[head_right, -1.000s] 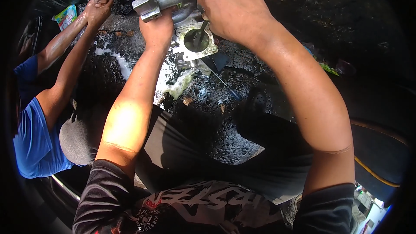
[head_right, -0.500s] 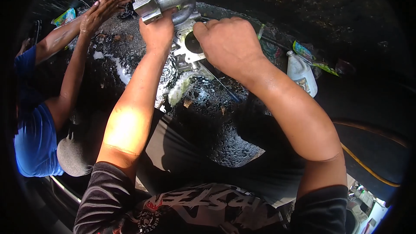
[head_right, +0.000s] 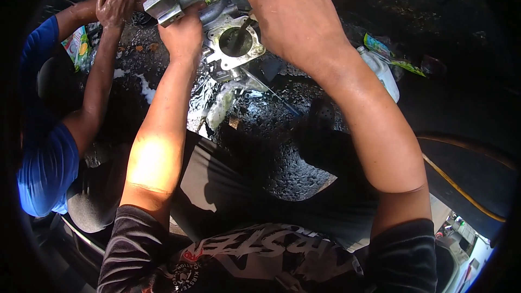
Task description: Cleaning an automotive intake manifold with water and degreaser.
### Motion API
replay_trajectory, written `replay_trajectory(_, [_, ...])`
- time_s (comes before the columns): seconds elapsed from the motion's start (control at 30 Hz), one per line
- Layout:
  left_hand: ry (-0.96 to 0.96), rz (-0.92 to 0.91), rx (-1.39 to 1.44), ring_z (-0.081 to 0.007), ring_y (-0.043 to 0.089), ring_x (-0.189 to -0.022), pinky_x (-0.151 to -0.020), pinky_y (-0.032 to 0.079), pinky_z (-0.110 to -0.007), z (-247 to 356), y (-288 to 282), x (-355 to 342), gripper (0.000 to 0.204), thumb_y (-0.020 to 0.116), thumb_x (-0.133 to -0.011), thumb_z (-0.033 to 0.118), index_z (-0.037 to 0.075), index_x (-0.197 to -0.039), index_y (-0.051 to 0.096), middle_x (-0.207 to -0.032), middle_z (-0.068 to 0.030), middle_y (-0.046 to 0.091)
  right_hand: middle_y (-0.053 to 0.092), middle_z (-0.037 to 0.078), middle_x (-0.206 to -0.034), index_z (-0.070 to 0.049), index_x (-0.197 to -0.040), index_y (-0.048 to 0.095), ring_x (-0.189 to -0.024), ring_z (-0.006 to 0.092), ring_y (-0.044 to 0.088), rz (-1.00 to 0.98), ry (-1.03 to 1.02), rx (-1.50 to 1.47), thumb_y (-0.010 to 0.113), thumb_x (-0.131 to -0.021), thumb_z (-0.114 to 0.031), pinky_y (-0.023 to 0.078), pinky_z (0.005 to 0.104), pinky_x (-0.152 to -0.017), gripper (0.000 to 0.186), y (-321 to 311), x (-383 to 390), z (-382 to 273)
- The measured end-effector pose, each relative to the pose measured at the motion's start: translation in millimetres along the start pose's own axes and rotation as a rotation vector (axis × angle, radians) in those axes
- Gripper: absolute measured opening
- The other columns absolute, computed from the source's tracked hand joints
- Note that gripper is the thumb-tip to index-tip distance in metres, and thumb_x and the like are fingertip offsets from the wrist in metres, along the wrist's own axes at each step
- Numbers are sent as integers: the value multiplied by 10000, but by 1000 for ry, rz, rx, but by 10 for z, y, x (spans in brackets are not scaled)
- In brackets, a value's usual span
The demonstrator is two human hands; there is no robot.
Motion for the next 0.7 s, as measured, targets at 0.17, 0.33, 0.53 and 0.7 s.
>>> replay_trajectory(0.17, [-5, -8, 26, -161, 701, -852, -833, 520, -329, -31, 27, 2, 158, 727, -848, 99, -31, -933, 756, -918, -81, 780, 731, 189, -798, -42, -983, 692, -783, 363, 745, -81, -60, 50, 616, -862, -106, 596, 467, -664, 156, 105, 47, -77])
replay_trajectory(0.33, [8, 7, 65, -158, 702, -858, -829, 520, -324, -58, 61, 12, 185, 745, -842, 100, -30, -972, 759, -922, -84, 781, 748, 157, -829, -48, -981, 750, -796, 324, 753, -129, -76, 129, 615, -859, -92, 604, 441, -690, 188, -38, 34, -179])
replay_trajectory(0.53, [30, 30, -101, -176, 693, -975, -900, 519, -346, 68, 67, 87, 306, 769, -870, 127, -20, -1129, 702, -1070, -104, 762, 776, 123, -927, -82, -957, 799, -879, 296, 766, -330, -92, 100, 614, -890, -132, 611, 431, -750, 203, -136, -57, -152])
replay_trajectory(0.7, [58, -145, -398, -214, 677, -1037, -939, 520, -386, 21, -4, 307, 304, 669, -975, 148, -21, -1228, 660, -1151, -114, 728, 785, 132, -978, -77, -958, 815, -936, 283, 769, -435, -44, -85, 661, -844, -133, 618, 419, -792, 200, -453, -126, -34])
Point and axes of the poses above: each hand's wrist, its own x-axis away from the middle knuckle, its own y-axis out of the palm, z = x × y, the point moved 4 cm from there along -x, towards the middle knuckle
